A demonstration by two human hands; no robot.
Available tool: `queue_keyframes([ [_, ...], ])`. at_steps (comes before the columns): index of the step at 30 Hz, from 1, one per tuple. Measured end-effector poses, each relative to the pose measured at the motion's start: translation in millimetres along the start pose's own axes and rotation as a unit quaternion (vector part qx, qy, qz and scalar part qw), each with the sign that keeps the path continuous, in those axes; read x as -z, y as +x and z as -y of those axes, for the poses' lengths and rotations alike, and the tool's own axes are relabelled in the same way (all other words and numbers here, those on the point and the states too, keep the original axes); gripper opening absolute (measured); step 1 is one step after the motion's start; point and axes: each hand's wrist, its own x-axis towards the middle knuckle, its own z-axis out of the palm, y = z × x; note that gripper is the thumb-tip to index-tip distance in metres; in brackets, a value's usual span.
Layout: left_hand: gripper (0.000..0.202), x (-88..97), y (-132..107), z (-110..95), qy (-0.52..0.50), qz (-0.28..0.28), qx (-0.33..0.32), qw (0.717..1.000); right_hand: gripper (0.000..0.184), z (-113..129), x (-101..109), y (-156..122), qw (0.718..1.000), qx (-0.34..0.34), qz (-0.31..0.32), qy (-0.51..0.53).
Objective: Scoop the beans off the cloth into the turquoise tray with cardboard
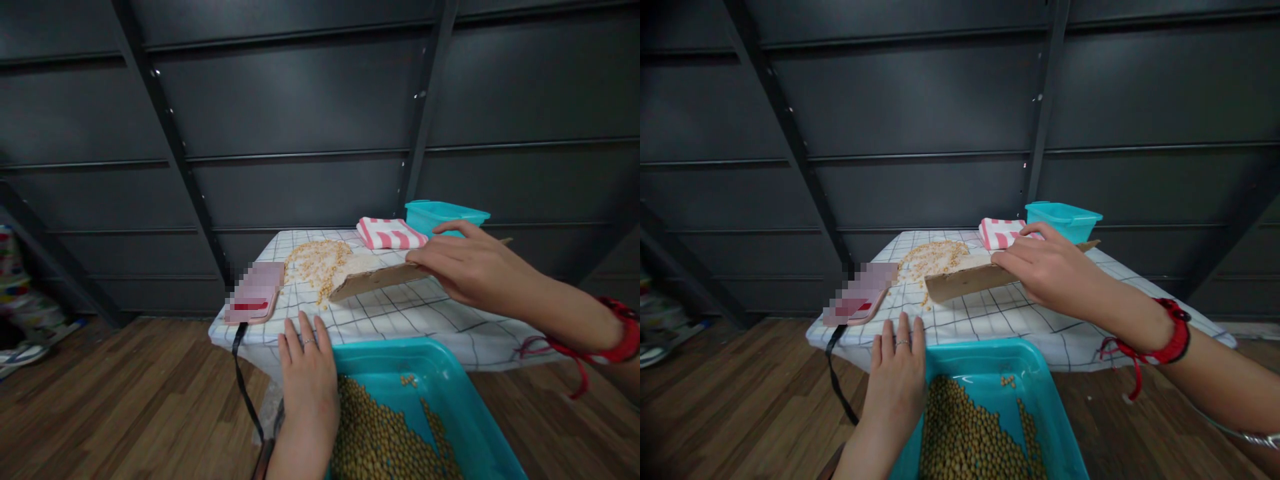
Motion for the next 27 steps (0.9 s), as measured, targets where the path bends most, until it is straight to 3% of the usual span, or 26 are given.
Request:
queue_keyframes([
  [8, 0.053, -1.1, -1, -1, -0.004, -0.006, -0.001, 1.000, 0.038, 2, 3, -1, 0.999, -0.023, 0.001, -0.024],
  [13, 0.050, 1.4, -3, 0, -0.012, -0.014, -0.003, 1.000, 0.036, 5, 1, 4, 1.000, 0.004, 0.010, -0.021],
  [27, 0.052, 1.0, -1, 1, -0.032, -0.008, -0.001, 0.999, 0.039, 9, 17, -7, 1.000, -0.005, 0.000, 0.007],
])
